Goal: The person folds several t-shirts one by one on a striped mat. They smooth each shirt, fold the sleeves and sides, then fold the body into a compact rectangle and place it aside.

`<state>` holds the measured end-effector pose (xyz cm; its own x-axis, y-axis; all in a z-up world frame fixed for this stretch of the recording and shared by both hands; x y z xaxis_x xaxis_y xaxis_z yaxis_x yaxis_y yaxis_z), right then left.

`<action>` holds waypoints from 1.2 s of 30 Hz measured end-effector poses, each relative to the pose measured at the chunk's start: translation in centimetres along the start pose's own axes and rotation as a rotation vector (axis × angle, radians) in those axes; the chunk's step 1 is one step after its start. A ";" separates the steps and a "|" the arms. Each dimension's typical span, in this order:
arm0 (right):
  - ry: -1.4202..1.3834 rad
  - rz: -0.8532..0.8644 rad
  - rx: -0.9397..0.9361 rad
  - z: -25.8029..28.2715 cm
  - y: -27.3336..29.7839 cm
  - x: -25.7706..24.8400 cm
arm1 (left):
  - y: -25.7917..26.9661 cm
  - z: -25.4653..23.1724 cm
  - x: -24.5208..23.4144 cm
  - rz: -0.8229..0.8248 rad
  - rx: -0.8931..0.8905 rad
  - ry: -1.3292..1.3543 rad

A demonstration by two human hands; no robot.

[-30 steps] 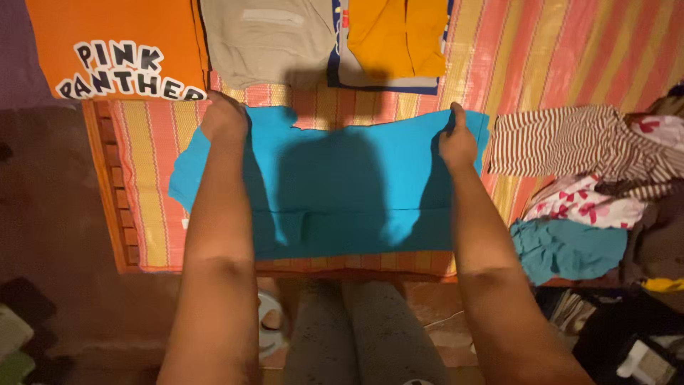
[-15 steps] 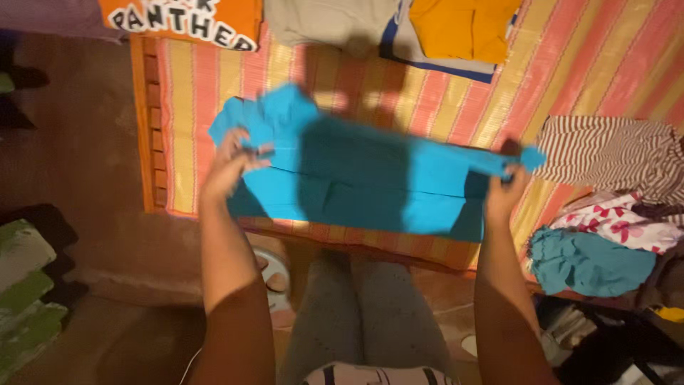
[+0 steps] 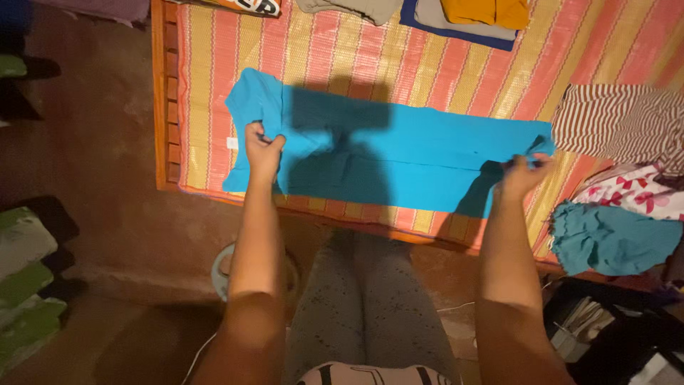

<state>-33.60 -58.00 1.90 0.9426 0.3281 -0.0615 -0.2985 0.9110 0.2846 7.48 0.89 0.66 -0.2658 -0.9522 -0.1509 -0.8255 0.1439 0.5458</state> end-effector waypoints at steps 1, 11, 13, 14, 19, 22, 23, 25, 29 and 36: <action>0.040 0.009 -0.038 1.2 0.5 -0.5 | 0.6 -0.3 -0.6 -0.007 0.075 0.092; 0.461 -0.108 0.008 -1.2 6.6 -2.1 | 4.3 10.7 -2.7 -0.006 0.046 -0.102; 0.755 -0.239 -0.108 0.0 7.5 -1.0 | 4.7 8.4 -3.5 -0.088 0.108 -0.425; 0.893 -0.297 -0.190 0.6 8.7 0.4 | 5.0 6.3 -4.0 -0.165 0.177 -0.603; 1.056 0.108 -0.443 -1.3 13.1 13.6 | 1.7 -1.9 -4.1 -0.300 0.273 -0.695; 1.283 0.231 -0.224 -3.9 12.3 17.2 | -3.3 -1.0 -4.3 -0.194 0.015 -0.475; 1.291 0.239 -0.131 -4.4 11.6 17.2 | -5.0 -0.3 -4.2 -0.144 -0.041 -0.404; 1.303 0.253 0.055 -4.9 10.1 16.4 | -7.2 1.4 -4.8 -0.103 -0.096 -0.104; 1.370 0.361 0.172 -4.1 8.8 14.4 | -10.1 3.5 -6.6 -0.093 -0.004 0.228; 1.302 0.374 -0.060 -2.2 8.5 12.5 | -4.9 -2.4 -4.7 -0.459 0.561 -0.440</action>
<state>-24.71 -45.64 1.46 -0.0095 0.5220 -0.8529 -0.5412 0.7145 0.4433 13.96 4.07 0.69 0.0826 -0.7738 -0.6281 -0.9927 -0.0083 -0.1203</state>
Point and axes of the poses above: each hand's wrist, its own y-axis away from the middle knuckle, its own x-axis out of the palm, z = x × y, the point moved 10 cm from there along -y, towards the middle knuckle, and after that the axes turned 9 degrees about z, right-handed, at the moved point
